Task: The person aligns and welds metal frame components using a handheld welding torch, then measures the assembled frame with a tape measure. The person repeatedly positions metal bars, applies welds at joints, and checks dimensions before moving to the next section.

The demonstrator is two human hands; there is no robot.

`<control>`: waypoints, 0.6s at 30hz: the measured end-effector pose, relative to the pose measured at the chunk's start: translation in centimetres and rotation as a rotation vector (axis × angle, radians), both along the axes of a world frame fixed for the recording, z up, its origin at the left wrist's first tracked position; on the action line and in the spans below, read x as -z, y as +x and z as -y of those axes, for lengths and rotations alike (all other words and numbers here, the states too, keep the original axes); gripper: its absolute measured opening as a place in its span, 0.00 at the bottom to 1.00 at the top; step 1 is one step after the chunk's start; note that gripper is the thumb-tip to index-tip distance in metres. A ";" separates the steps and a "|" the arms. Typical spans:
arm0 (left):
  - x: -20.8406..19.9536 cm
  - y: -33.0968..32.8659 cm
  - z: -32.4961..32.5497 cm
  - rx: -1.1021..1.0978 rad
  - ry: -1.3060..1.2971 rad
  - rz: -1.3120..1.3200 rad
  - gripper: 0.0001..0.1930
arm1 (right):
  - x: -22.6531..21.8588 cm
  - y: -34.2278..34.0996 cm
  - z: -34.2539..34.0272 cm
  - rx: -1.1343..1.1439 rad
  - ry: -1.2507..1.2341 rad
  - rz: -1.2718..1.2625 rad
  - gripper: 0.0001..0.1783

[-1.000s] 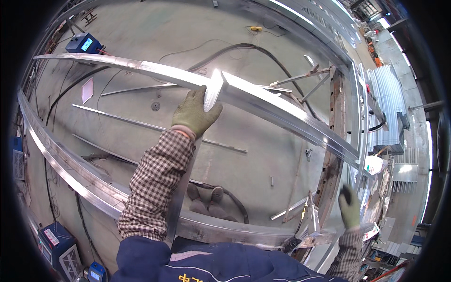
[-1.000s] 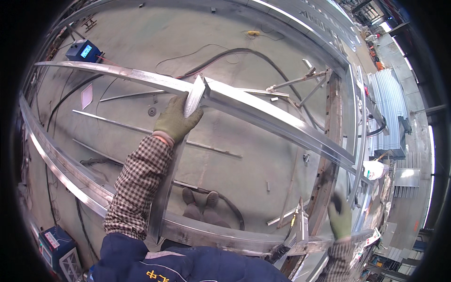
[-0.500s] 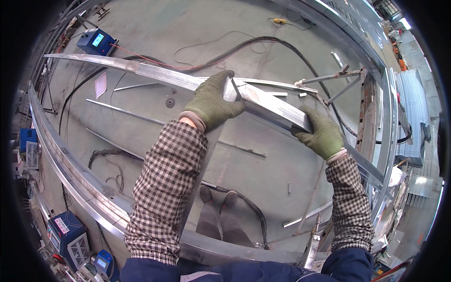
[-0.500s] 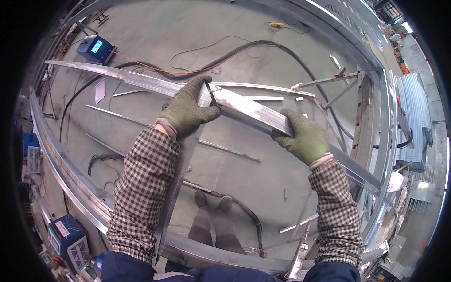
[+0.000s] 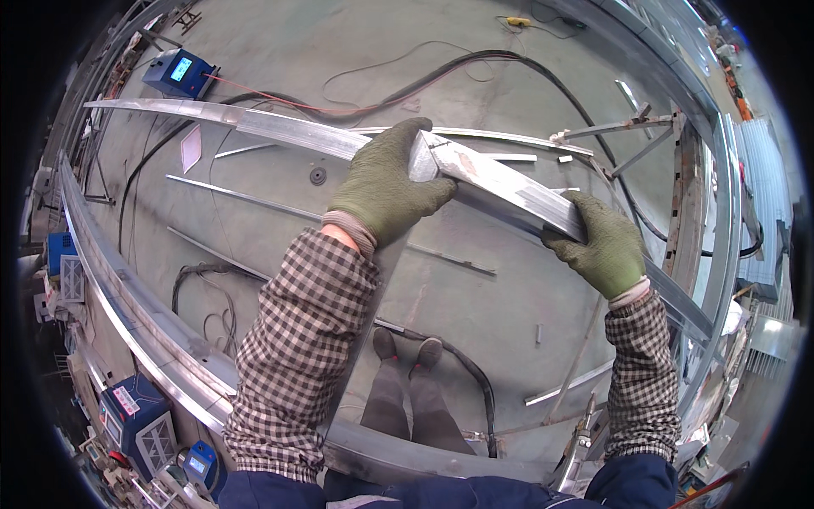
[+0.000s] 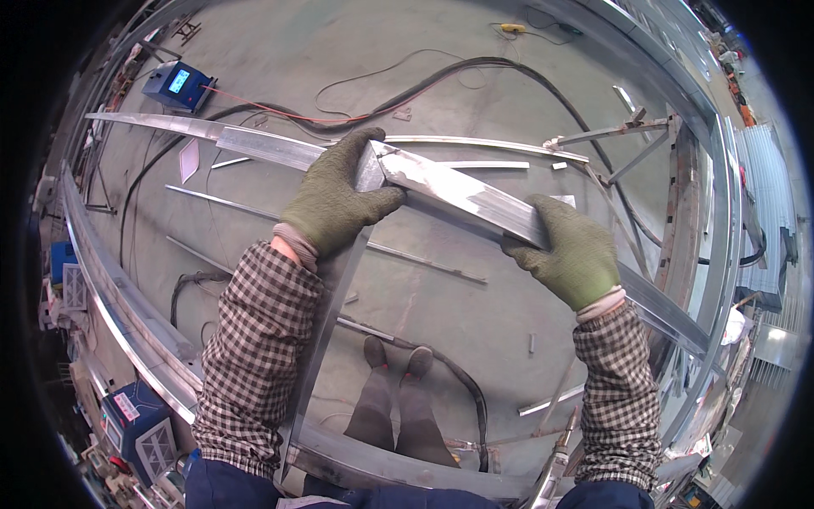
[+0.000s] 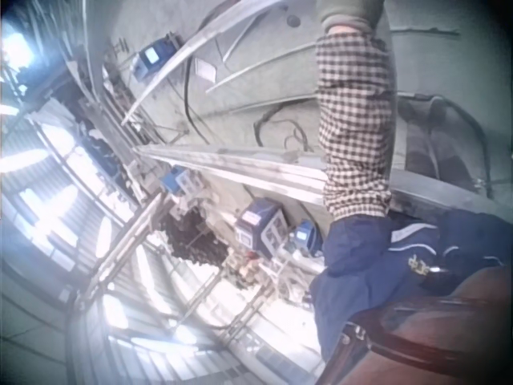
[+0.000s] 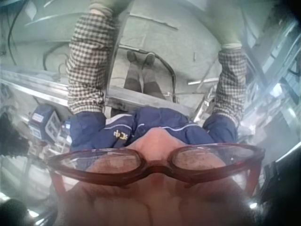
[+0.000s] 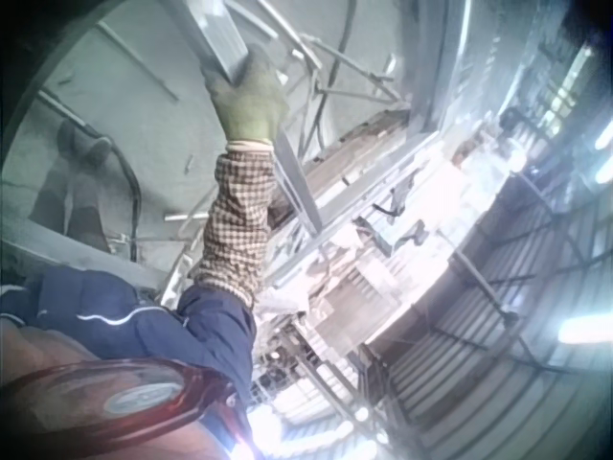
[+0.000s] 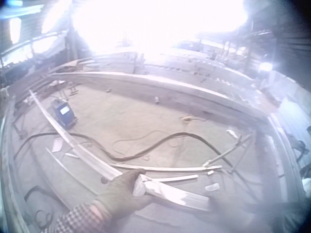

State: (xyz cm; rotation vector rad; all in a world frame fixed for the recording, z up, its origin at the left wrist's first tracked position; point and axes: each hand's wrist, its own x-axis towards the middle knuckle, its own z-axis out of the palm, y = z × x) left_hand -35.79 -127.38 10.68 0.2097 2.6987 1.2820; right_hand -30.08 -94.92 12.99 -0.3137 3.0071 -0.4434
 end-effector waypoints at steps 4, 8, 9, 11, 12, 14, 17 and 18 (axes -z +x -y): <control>-0.2 0.2 -0.1 -0.028 0.050 0.000 0.44 | 0.2 0.1 0.1 -0.002 -0.036 -0.029 0.34; 0.0 0.2 -0.2 -0.044 0.086 0.038 0.43 | 0.6 0.3 -0.1 -0.014 0.011 -0.082 0.35; 0.1 0.2 -0.3 -0.045 0.094 0.007 0.42 | 0.7 0.3 -0.1 -0.002 0.015 -0.068 0.36; 0.3 0.4 -0.4 -0.044 0.110 -0.055 0.41 | 0.8 0.4 -0.2 0.006 0.030 -0.064 0.37; 0.4 0.4 -0.4 -0.037 0.066 -0.120 0.41 | 0.8 0.4 -0.2 0.001 0.040 -0.077 0.37; 0.5 0.4 -0.4 -0.023 -0.021 -0.251 0.40 | 0.8 0.4 -0.1 0.005 0.035 -0.073 0.38; 0.3 0.5 -0.1 -0.032 0.114 -0.005 0.42 | 0.8 0.4 0.0 0.015 0.012 -0.065 0.36; 0.3 0.4 -0.1 -0.028 0.113 -0.011 0.43 | 0.8 0.4 0.0 -0.002 0.018 -0.091 0.35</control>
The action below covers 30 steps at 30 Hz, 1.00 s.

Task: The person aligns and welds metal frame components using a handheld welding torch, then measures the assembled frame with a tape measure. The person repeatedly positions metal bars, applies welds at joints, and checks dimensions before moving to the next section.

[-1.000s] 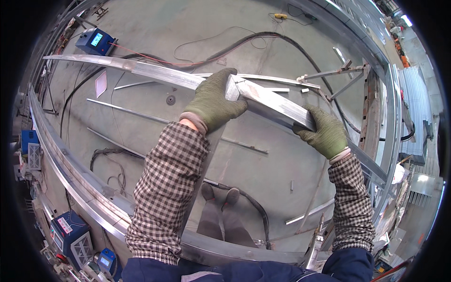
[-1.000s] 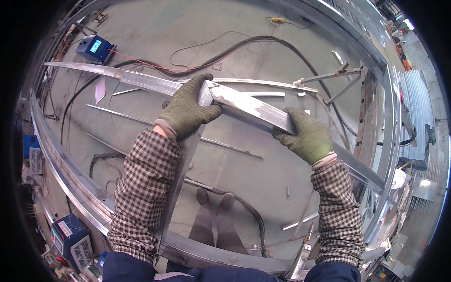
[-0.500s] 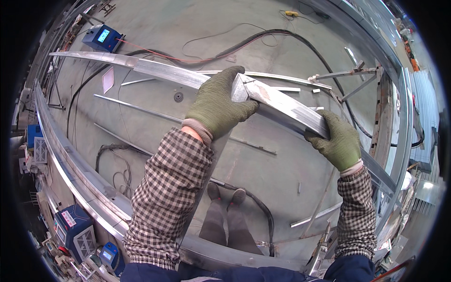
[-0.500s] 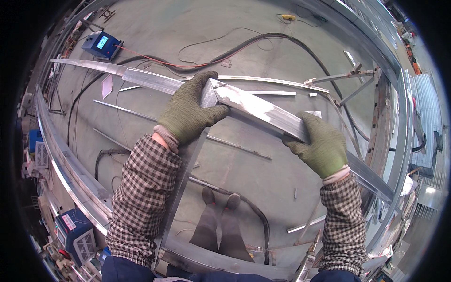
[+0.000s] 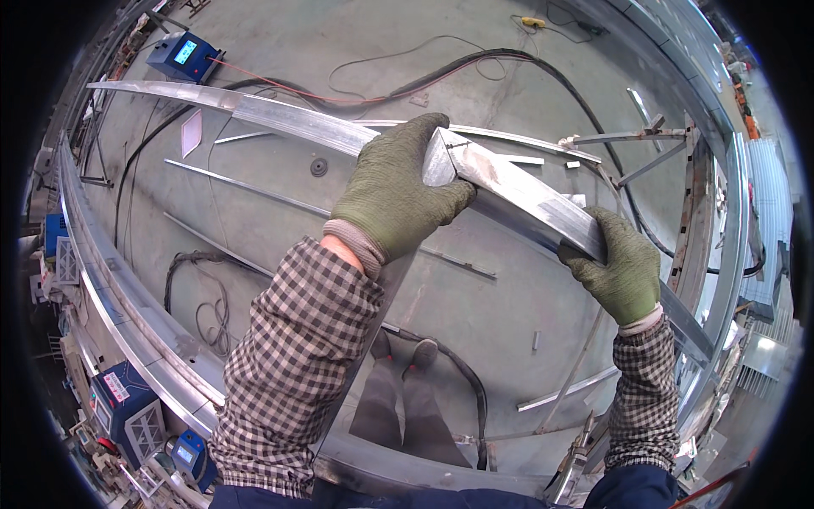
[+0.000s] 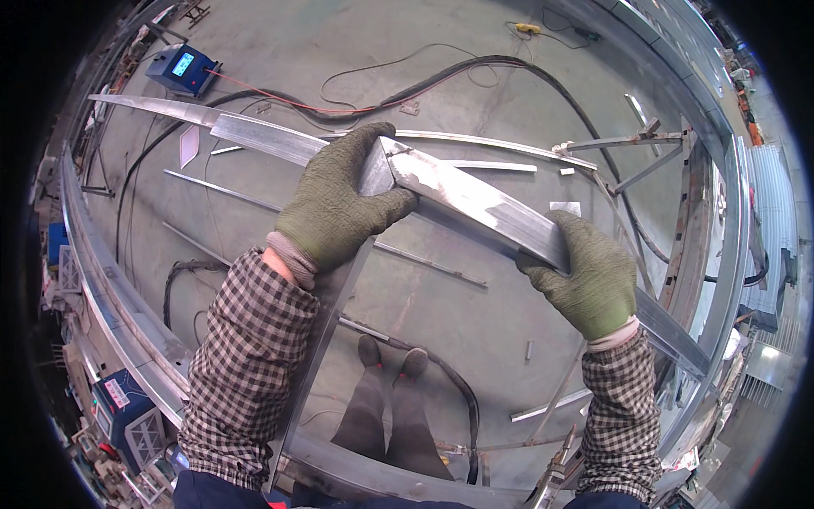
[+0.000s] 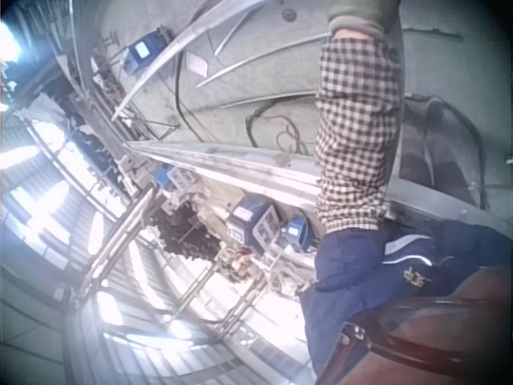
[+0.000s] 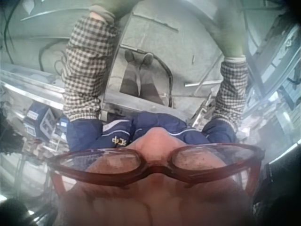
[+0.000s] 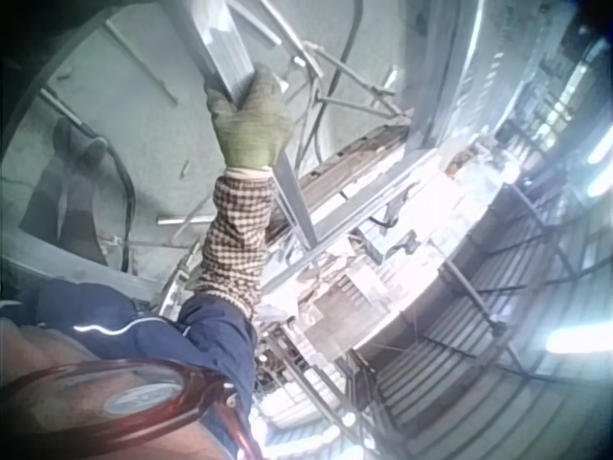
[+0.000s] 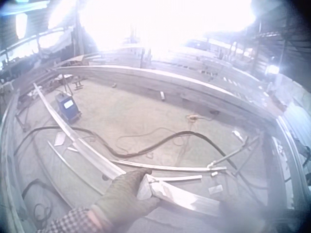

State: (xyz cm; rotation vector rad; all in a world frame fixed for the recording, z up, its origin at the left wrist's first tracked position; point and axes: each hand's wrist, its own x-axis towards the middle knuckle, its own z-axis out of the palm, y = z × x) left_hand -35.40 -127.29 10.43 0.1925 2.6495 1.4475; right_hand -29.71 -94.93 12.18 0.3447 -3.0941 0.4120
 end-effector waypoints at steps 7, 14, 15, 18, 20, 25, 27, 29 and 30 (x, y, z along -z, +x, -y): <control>0.4 -0.1 0.0 0.001 -0.015 -0.026 0.46 | 0.0 0.1 0.1 -0.027 -0.025 -0.023 0.33; 0.9 0.3 0.3 -0.082 0.243 0.148 0.32 | -0.5 -0.2 0.4 0.022 0.027 0.049 0.35; 0.9 0.2 0.5 -0.078 0.240 0.116 0.28 | -0.5 -0.2 0.5 0.030 0.042 0.063 0.35; 1.0 0.0 0.6 -0.072 0.202 -0.029 0.19 | -0.6 -0.1 0.5 0.035 0.076 0.066 0.35; 1.1 0.1 0.5 -0.073 0.227 -0.015 0.19 | -0.5 -0.1 0.5 0.030 0.082 0.055 0.35; 1.4 0.1 0.5 -0.087 0.243 0.039 0.21 | -0.4 -0.1 0.6 0.034 0.100 0.040 0.35; 1.7 -0.2 0.6 -0.080 0.214 0.028 0.23 | -0.4 -0.1 0.7 0.021 0.099 0.029 0.35; 1.9 -0.4 0.6 -0.083 0.226 0.038 0.23 | -0.5 -0.1 0.7 0.026 0.102 0.046 0.36; 2.0 -0.5 0.6 -0.091 0.222 0.043 0.23 | -0.5 -0.1 0.7 0.034 0.104 0.064 0.36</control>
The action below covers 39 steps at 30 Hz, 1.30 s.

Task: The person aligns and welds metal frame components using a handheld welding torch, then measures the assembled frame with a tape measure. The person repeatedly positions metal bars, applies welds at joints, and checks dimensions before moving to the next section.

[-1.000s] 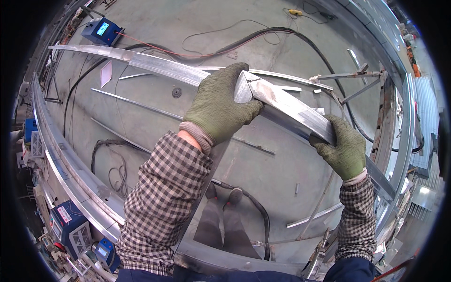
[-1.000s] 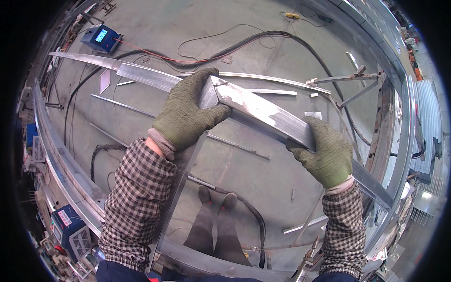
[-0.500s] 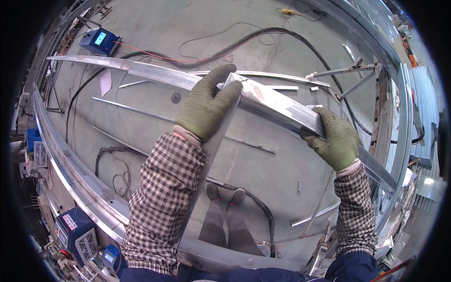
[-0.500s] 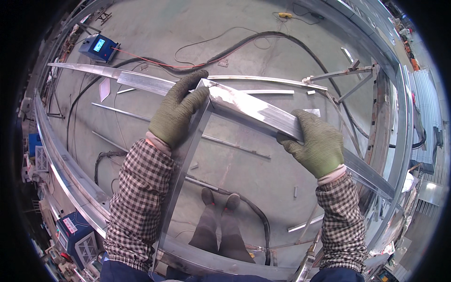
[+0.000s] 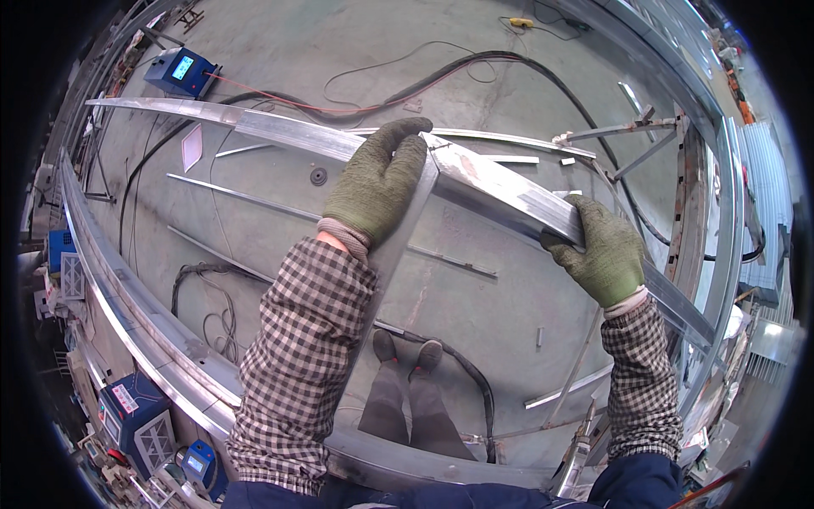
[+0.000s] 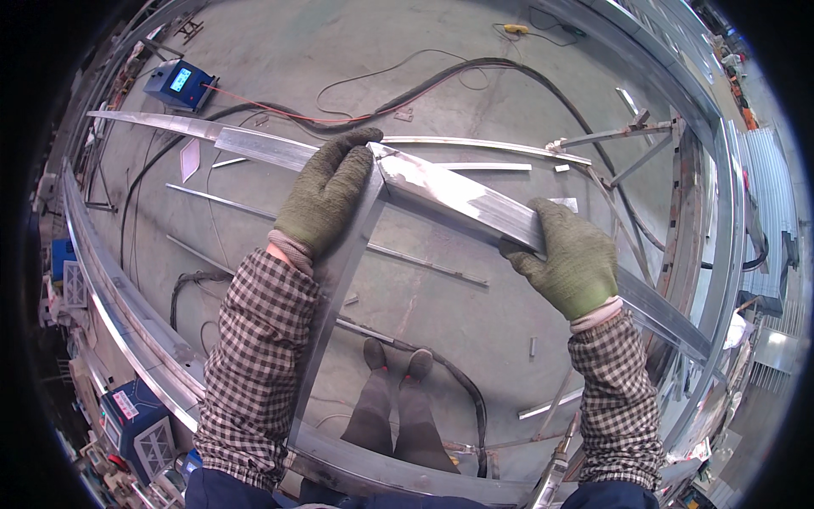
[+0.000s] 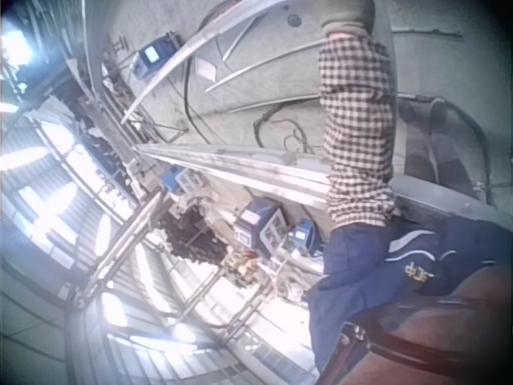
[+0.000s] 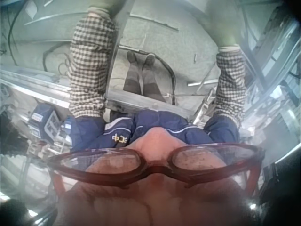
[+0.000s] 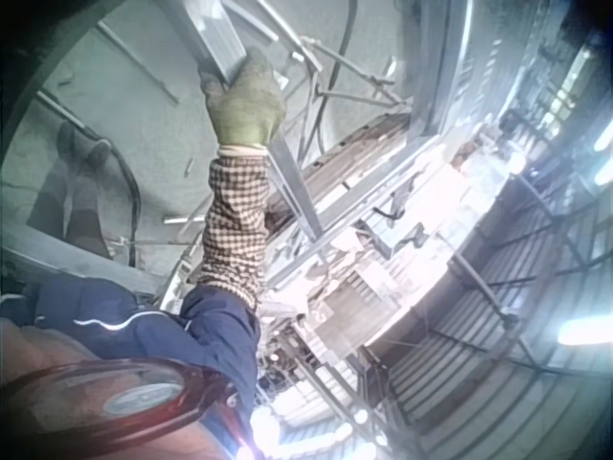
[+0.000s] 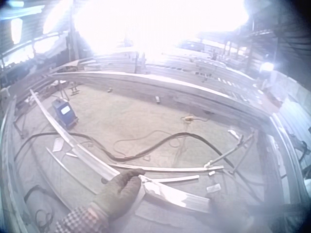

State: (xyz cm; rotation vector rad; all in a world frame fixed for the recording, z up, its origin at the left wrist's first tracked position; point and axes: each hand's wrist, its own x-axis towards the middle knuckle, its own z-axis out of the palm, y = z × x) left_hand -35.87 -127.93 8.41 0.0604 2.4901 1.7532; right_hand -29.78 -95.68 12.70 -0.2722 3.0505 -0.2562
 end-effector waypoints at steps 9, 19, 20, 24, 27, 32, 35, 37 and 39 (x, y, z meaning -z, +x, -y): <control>-0.3 0.1 -0.3 -0.049 0.053 0.041 0.18 | 0.0 0.1 0.2 -0.025 0.020 -0.047 0.34; -0.1 0.1 -0.4 -0.074 0.079 0.041 0.18 | 0.1 0.0 0.3 0.045 0.006 0.041 0.37; -0.1 0.2 -0.5 -0.081 0.076 0.045 0.18 | 0.1 0.1 0.3 0.036 0.001 0.029 0.37; -0.7 0.2 -0.4 -0.065 0.069 0.036 0.19 | 0.0 -0.1 0.4 0.002 -0.004 -0.023 0.37; -1.1 0.4 -0.4 -0.035 0.082 0.225 0.30 | -0.3 -0.4 1.1 -0.015 -0.006 -0.007 0.35; -1.5 0.9 -0.2 0.110 -0.189 -0.014 0.45 | -0.5 -1.4 2.4 -0.005 -0.026 0.084 0.35; -1.6 0.7 -0.1 0.142 -0.271 -0.034 0.47 | -0.3 -1.6 2.5 0.003 -0.017 0.097 0.35; -1.7 0.5 -0.1 0.150 -0.264 -0.025 0.47 | -0.1 -1.5 2.4 0.000 -0.015 0.067 0.34; -1.7 0.5 -0.2 0.145 -0.222 -0.018 0.47 | 0.1 -1.5 2.2 -0.017 -0.012 0.058 0.34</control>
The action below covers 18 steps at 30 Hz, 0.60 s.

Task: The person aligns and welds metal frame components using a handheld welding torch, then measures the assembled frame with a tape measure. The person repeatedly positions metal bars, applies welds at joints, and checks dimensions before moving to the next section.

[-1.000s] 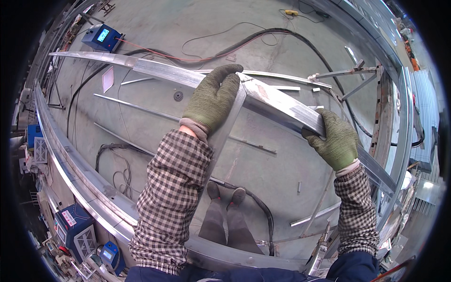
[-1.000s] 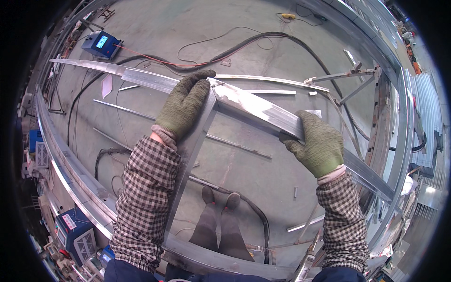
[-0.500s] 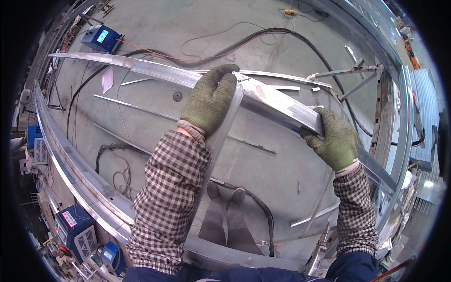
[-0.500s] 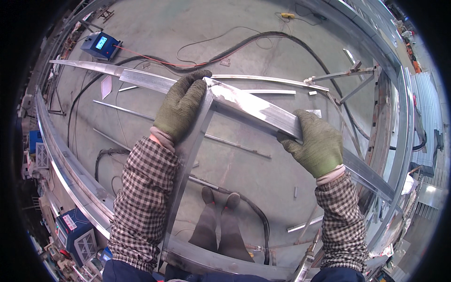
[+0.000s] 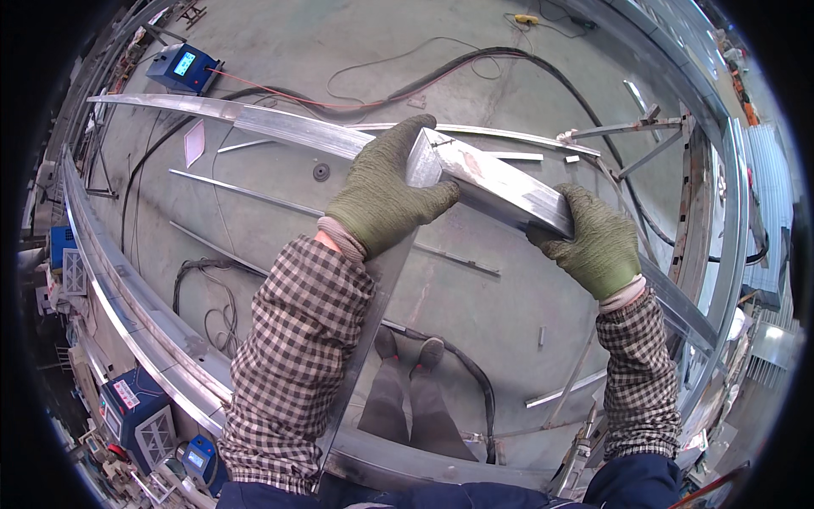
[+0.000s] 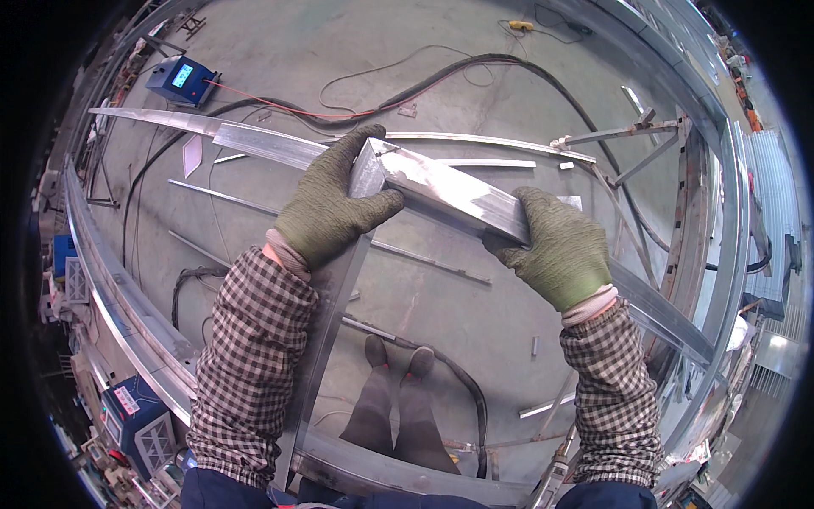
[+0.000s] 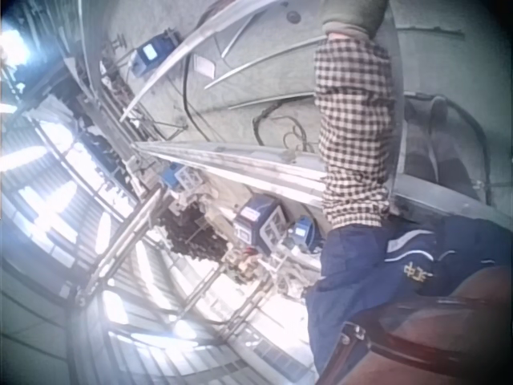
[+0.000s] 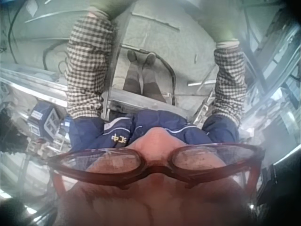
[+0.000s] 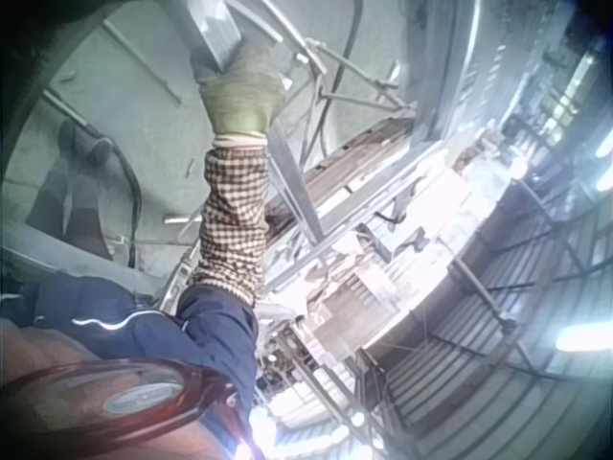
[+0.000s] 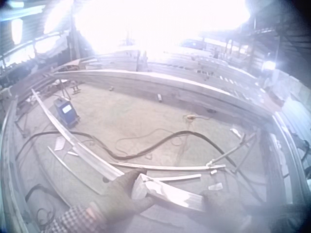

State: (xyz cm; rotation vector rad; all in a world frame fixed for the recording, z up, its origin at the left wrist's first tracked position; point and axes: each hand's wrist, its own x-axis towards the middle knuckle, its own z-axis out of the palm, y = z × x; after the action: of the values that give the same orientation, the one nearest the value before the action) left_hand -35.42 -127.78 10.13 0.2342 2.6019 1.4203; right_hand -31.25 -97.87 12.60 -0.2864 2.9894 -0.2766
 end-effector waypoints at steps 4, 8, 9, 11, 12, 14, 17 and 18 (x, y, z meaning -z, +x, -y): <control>0.1 0.2 -0.2 -0.017 0.042 0.016 0.45 | 0.3 0.1 -0.2 0.003 -0.034 -0.036 0.34; 0.3 0.1 -0.3 -0.032 0.022 -0.003 0.42 | 0.4 0.3 -0.2 -0.020 -0.014 -0.076 0.33; 0.4 0.1 -0.3 -0.036 0.022 0.004 0.42 | 0.4 0.3 -0.2 -0.028 -0.013 -0.083 0.33; 0.4 0.1 -0.4 -0.038 0.022 -0.002 0.42 | 0.5 0.3 -0.2 -0.039 -0.015 -0.094 0.33; 0.4 0.2 -0.4 -0.040 0.012 -0.003 0.41 | 0.6 0.3 -0.2 -0.041 -0.016 -0.100 0.33; 0.4 0.3 -0.5 -0.053 -0.030 -0.011 0.43 | 0.6 0.4 -0.2 -0.035 -0.021 -0.104 0.32; 0.3 0.6 -0.8 -0.065 -0.024 -0.110 0.44 | 0.6 0.4 -0.2 -0.023 -0.022 -0.104 0.31; 0.3 0.7 -0.8 -0.068 -0.010 -0.161 0.43 | 0.6 0.4 -0.1 -0.023 -0.018 -0.112 0.32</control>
State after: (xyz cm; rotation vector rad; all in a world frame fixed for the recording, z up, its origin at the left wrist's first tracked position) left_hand -34.76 -126.93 9.85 0.2723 2.7690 1.4674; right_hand -30.89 -97.74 12.05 -0.3495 3.0930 -0.2940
